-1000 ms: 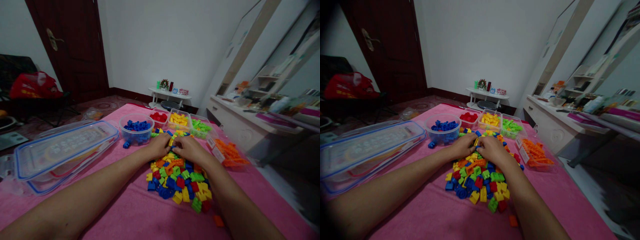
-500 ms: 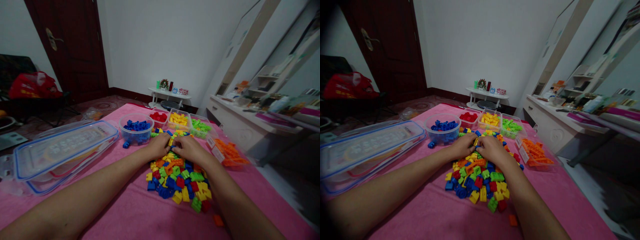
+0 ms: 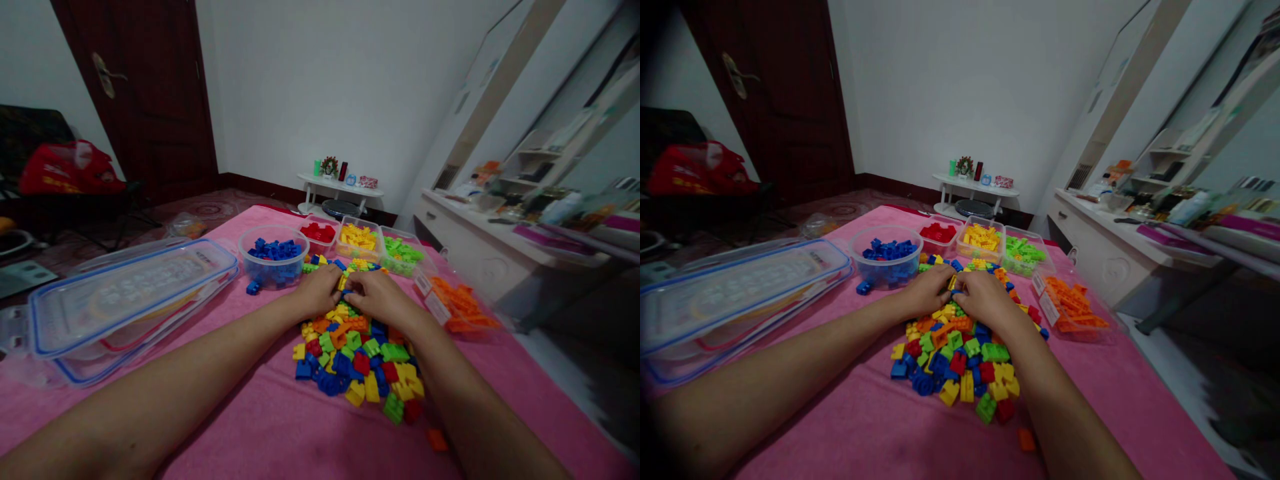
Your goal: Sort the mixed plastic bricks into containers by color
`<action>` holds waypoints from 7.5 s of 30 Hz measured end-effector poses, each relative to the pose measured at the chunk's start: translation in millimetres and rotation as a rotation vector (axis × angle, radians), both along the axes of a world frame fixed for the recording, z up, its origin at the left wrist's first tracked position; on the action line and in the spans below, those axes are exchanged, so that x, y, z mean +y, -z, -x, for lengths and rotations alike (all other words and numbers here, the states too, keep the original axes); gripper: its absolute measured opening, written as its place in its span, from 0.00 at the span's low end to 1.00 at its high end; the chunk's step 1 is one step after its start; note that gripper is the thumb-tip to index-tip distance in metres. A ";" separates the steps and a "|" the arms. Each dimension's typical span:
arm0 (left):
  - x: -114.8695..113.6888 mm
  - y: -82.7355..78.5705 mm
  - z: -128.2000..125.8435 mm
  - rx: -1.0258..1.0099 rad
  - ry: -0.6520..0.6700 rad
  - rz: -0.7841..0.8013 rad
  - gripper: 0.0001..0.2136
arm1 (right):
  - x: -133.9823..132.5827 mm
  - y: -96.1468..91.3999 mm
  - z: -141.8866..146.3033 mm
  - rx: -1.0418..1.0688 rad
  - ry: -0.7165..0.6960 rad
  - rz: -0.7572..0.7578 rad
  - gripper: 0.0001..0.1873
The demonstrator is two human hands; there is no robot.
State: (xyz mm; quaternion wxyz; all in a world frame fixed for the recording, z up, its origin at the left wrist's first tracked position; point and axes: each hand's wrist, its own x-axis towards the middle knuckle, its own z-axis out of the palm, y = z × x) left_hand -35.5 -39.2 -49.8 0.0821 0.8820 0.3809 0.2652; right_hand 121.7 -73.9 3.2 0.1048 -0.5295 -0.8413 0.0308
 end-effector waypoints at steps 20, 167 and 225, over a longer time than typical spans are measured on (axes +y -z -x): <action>-0.6 1.3 -0.5 0.006 -0.014 -0.022 0.09 | -0.5 0.8 0.4 -0.016 0.008 -0.005 0.05; -3.6 1.5 -1.9 0.000 -0.044 -0.016 0.11 | -6.8 3.9 12.7 -0.141 0.137 -0.092 0.09; -2.7 3.5 -2.1 -0.054 -0.033 0.001 0.16 | -16.2 1.9 25.7 -0.139 0.162 -0.167 0.16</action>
